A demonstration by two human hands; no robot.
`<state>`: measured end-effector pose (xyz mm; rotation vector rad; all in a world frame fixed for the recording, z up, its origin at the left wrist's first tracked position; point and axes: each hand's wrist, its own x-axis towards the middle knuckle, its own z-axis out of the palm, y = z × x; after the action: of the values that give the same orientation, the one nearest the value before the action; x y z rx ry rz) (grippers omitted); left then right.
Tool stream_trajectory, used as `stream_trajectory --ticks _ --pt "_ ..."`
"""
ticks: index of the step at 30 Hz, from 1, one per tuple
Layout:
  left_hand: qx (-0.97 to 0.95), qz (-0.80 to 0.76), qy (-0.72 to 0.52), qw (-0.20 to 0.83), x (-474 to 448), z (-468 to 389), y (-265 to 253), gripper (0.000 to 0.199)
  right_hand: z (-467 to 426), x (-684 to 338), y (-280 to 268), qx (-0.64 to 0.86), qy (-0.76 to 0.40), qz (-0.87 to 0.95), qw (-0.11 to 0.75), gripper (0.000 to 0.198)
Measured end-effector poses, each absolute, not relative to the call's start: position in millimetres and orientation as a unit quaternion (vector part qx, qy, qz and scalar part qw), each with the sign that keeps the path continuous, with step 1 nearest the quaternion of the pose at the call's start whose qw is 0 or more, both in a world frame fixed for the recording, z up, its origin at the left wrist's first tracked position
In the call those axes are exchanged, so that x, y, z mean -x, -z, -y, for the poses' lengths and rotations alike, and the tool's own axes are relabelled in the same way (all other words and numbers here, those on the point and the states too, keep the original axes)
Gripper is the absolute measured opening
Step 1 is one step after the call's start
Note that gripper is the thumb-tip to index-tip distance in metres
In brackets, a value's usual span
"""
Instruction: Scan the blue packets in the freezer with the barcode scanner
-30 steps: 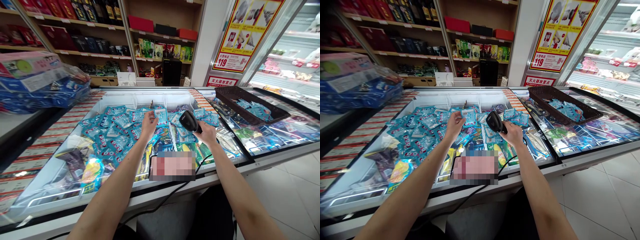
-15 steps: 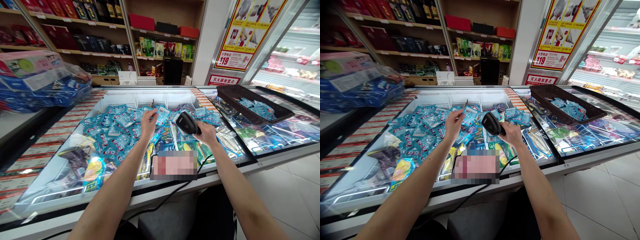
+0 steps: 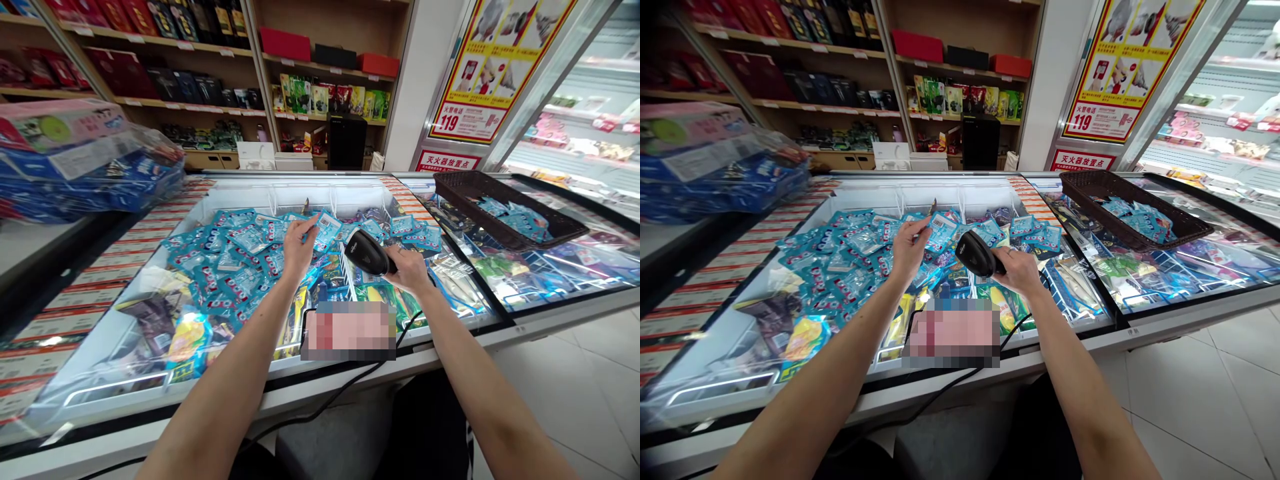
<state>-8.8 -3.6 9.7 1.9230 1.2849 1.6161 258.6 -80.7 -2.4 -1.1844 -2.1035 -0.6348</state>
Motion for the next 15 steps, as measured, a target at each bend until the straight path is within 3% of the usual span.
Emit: stream_trajectory --ticks 8,15 --pt "-0.674 -0.436 -0.579 0.143 9 2 -9 0.032 80 -260 4 0.447 0.235 0.805 0.311 0.032" --pt "-0.623 -0.476 -0.619 0.039 20 2 -15 0.029 80 -262 5 0.481 0.23 0.787 0.309 0.032"
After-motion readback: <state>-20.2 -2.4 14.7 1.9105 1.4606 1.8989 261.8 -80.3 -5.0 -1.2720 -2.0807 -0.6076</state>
